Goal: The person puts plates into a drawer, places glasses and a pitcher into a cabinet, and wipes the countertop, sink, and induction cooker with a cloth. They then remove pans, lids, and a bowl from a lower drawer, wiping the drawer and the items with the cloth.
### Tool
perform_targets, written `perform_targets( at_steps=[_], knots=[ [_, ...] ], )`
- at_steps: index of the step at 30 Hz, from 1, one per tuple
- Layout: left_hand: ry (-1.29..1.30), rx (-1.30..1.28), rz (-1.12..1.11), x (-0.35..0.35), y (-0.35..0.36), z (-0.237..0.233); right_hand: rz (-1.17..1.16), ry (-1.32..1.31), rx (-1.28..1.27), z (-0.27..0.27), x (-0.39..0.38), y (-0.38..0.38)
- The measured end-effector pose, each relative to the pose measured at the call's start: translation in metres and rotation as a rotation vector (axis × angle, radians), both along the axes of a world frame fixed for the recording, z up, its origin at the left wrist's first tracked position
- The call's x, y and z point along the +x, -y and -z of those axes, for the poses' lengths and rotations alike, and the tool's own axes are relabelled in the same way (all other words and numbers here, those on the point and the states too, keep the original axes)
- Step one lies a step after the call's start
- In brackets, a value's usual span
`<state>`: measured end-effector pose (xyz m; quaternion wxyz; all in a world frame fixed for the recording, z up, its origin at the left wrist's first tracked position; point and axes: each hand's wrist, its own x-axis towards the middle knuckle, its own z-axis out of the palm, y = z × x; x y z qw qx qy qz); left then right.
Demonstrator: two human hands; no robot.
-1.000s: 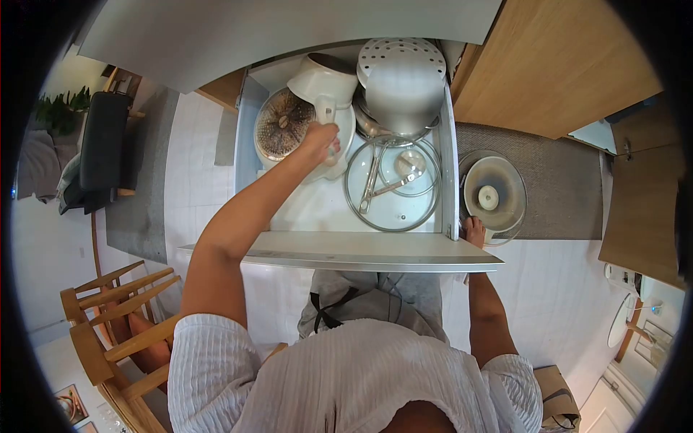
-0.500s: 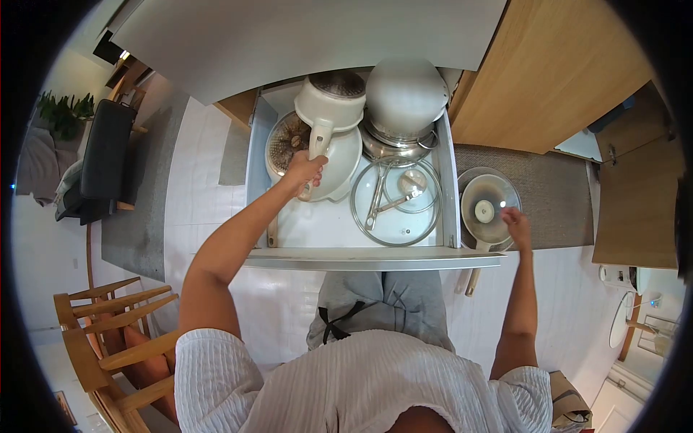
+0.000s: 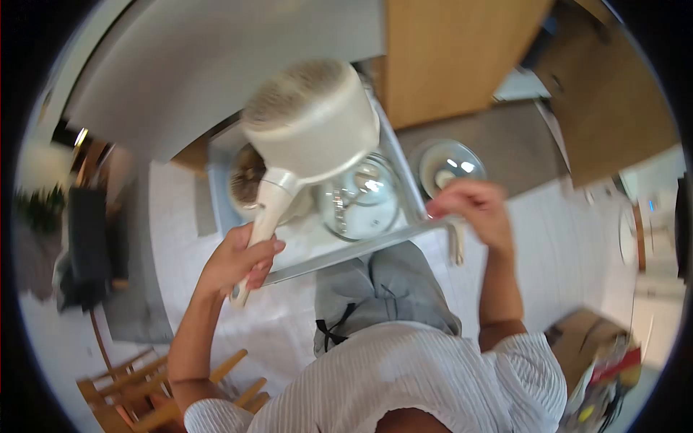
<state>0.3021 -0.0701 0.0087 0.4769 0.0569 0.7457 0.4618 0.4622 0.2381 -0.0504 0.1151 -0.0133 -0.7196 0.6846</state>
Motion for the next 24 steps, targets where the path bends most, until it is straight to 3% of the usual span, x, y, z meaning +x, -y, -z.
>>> perform_targets(
  at_steps=[1,2,5,6,10,13,15,18,20,22,24],
  knots=[
    [0.046,0.113,0.0,0.014,-0.011,-0.002,-0.167,-0.005,-0.167,0.003,0.003,0.019],
    [0.1,0.224,-0.006,0.026,-0.025,-0.002,-0.185,0.107,-0.304,-0.007,0.007,0.043],
    [0.149,0.387,0.163,0.073,-0.08,-0.003,-0.114,-0.332,-0.563,0.005,0.007,0.094],
    [0.12,0.43,0.245,0.087,-0.094,0.01,-0.079,-0.332,-0.561,0.002,0.018,0.09],
    [0.168,0.62,0.523,0.127,-0.154,0.07,0.18,-0.052,-0.733,0.002,0.071,0.056],
    [-0.014,0.538,0.732,0.143,-0.174,0.112,0.659,0.0,-0.579,0.061,0.1,0.035],
    [-1.085,0.568,0.864,0.147,-0.161,0.123,0.971,0.085,-0.371,0.104,0.125,0.012],
    [-0.655,0.399,0.73,0.129,-0.145,0.088,1.268,0.471,0.025,0.17,0.164,-0.024],
    [-0.592,0.404,0.575,0.108,-0.134,0.076,1.301,0.621,0.132,0.254,0.184,-0.046],
    [-0.769,0.271,0.48,0.075,-0.119,0.067,1.278,0.752,0.25,0.309,0.193,-0.059],
    [-0.862,0.177,0.331,0.035,-0.104,0.066,1.281,0.835,0.029,0.34,0.186,-0.064]
  ],
)
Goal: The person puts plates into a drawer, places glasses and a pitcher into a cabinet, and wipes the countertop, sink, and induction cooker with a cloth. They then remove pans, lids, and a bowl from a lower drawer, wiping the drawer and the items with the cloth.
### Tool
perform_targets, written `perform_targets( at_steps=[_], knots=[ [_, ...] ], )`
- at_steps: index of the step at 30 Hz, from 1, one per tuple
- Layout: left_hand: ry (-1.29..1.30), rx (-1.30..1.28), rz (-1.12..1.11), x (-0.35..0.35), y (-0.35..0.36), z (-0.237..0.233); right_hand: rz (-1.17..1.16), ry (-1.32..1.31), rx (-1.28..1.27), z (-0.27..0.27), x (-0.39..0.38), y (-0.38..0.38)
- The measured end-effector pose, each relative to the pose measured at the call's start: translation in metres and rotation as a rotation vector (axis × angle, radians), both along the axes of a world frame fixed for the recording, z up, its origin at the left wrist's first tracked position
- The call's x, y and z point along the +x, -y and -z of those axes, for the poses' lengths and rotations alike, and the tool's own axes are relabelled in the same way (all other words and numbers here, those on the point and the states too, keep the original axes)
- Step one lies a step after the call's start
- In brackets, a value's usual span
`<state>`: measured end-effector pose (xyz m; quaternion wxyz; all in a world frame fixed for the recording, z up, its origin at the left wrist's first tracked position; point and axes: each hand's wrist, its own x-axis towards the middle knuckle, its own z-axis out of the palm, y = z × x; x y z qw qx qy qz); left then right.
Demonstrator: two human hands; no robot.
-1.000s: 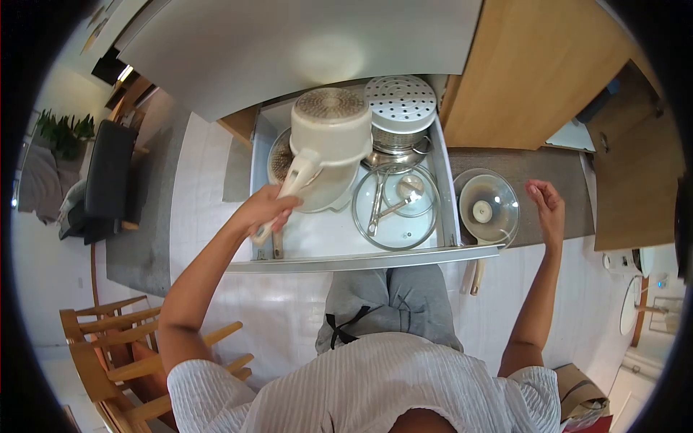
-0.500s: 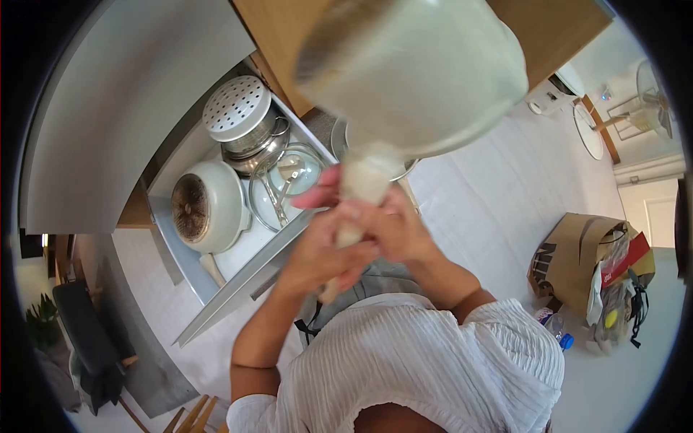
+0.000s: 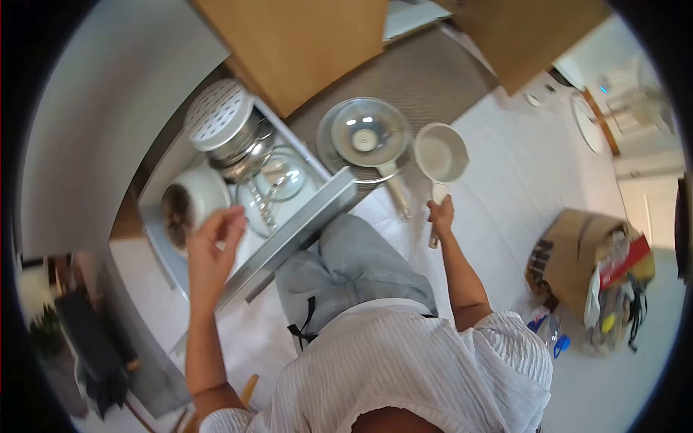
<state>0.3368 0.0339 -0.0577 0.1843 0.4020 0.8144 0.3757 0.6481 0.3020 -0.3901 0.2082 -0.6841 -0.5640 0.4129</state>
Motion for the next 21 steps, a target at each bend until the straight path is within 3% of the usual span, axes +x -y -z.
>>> perform_targets(
  at_steps=[1,2,3,5,7,9,12,16,17,18,19,20,21],
  knots=[
    [-0.018,-0.014,-0.081,-0.024,0.01,0.001,0.004,-0.045,-0.014,0.009,-0.004,0.002],
    [0.007,-0.003,-0.155,-0.051,0.018,0.006,0.069,-0.309,-0.078,0.043,-0.001,0.003],
    [0.004,0.023,-0.177,-0.081,0.033,0.014,0.146,-0.256,-0.111,0.075,-0.004,0.0],
    [-0.024,0.012,-0.264,-0.141,0.069,0.044,0.243,-0.185,-0.162,0.064,-0.023,0.009],
    [0.201,-0.053,-0.419,-0.173,0.096,0.069,0.15,-0.157,-0.078,0.101,-0.013,0.008],
    [0.174,-0.308,-0.418,-0.196,0.122,0.112,0.159,-0.015,-0.061,0.101,-0.016,0.013],
    [0.707,-0.689,-0.599,-0.204,0.137,0.183,0.138,0.121,-0.073,0.104,-0.018,0.017],
    [1.308,-0.417,-0.994,-0.186,0.144,0.286,0.093,0.29,-0.089,0.104,-0.019,0.017],
    [0.931,-0.471,-0.305,-0.202,0.194,0.385,0.08,0.286,-0.087,0.102,-0.022,0.016],
    [1.215,-0.266,-0.818,-0.178,0.146,0.326,0.08,0.249,-0.07,0.102,-0.024,0.014],
    [1.256,0.083,-1.276,-0.159,0.111,0.302,0.082,0.215,-0.054,0.1,-0.023,0.014],
    [1.311,0.265,-1.282,-0.161,0.108,0.321,0.039,0.122,-0.077,0.096,-0.022,0.012],
    [1.312,0.27,-1.287,-0.159,0.101,0.319,0.033,0.123,-0.076,0.098,-0.018,0.01]
  ],
)
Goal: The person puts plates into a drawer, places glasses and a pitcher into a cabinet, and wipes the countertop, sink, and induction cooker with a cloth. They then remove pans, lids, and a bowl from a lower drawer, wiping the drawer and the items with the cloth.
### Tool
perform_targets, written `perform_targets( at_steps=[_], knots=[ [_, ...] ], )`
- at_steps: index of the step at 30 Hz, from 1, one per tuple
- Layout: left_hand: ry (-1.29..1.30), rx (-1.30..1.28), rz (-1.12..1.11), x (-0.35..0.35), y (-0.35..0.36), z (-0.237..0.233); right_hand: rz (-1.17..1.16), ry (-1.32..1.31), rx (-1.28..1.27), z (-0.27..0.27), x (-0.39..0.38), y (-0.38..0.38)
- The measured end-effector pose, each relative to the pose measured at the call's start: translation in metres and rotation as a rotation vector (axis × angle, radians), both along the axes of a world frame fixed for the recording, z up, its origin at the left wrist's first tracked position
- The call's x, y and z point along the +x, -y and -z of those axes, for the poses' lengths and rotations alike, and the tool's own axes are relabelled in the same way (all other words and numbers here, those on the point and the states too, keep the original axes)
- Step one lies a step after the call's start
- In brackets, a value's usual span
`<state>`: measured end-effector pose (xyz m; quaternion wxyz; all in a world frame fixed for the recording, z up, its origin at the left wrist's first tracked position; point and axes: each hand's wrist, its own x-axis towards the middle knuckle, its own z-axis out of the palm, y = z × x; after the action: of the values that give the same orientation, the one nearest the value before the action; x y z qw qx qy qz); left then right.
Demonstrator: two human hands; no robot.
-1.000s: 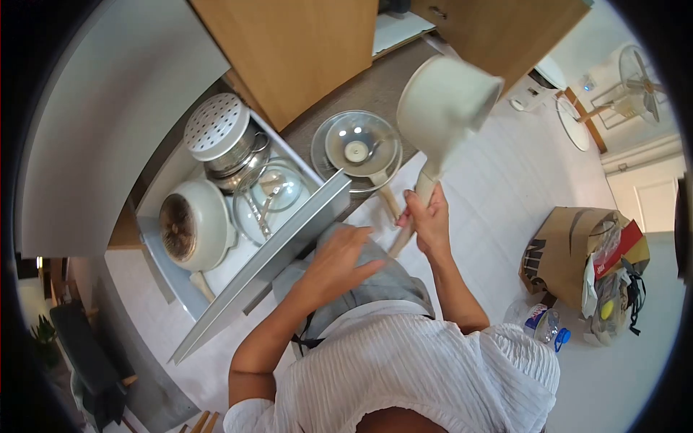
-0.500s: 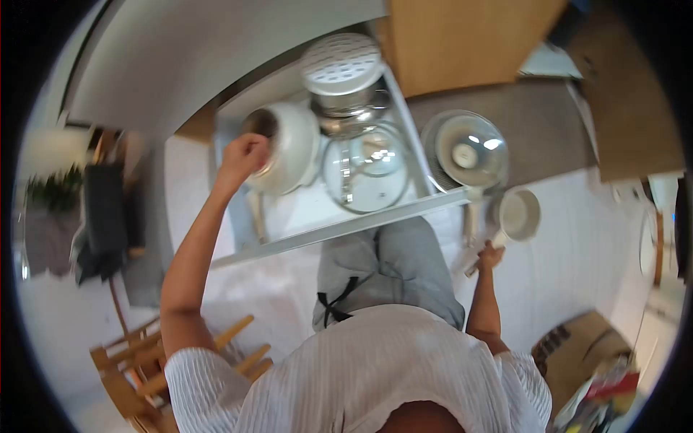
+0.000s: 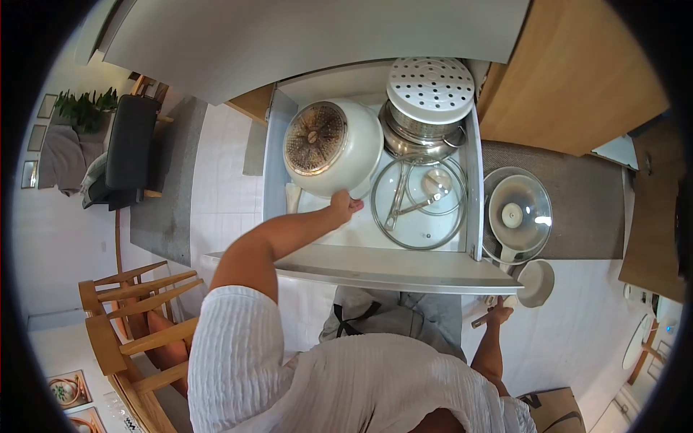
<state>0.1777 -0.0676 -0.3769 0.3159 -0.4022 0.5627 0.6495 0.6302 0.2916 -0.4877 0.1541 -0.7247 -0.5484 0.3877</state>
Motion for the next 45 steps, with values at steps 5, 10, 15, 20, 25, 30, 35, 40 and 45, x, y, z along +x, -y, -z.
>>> perform_targets(
  at_steps=[5,10,15,20,25,30,35,40,45],
  knots=[
    [-0.215,0.279,-0.464,0.009,-0.024,-0.037,-0.272,0.008,-0.079,0.02,0.036,-0.035],
    [-0.255,0.544,-0.32,-0.003,-0.02,-0.095,-0.112,0.374,0.187,-0.038,0.041,-0.053],
    [-0.333,0.532,-0.27,-0.019,-0.012,-0.121,-0.021,0.123,0.345,-0.096,0.031,-0.068],
    [-0.253,0.705,-0.394,-0.058,-0.006,-0.168,-0.011,-0.141,0.495,-0.144,0.012,-0.084],
    [-0.367,0.779,-0.466,-0.07,-0.006,-0.194,-0.04,-0.429,0.478,-0.195,-0.022,-0.076],
    [-0.469,0.793,-0.465,-0.099,0.016,-0.22,-0.115,-0.533,0.506,-0.226,-0.045,-0.061],
    [-0.37,0.948,-0.427,-0.073,0.025,-0.286,-0.186,-0.626,0.56,-0.278,-0.063,-0.037],
    [-0.22,1.119,-0.39,-0.005,0.028,-0.338,-0.413,-0.9,0.468,-0.358,-0.112,0.023],
    [-0.392,1.026,-0.133,0.068,0.013,-0.383,-0.86,-1.194,-0.143,-0.418,-0.134,0.092]
  ],
)
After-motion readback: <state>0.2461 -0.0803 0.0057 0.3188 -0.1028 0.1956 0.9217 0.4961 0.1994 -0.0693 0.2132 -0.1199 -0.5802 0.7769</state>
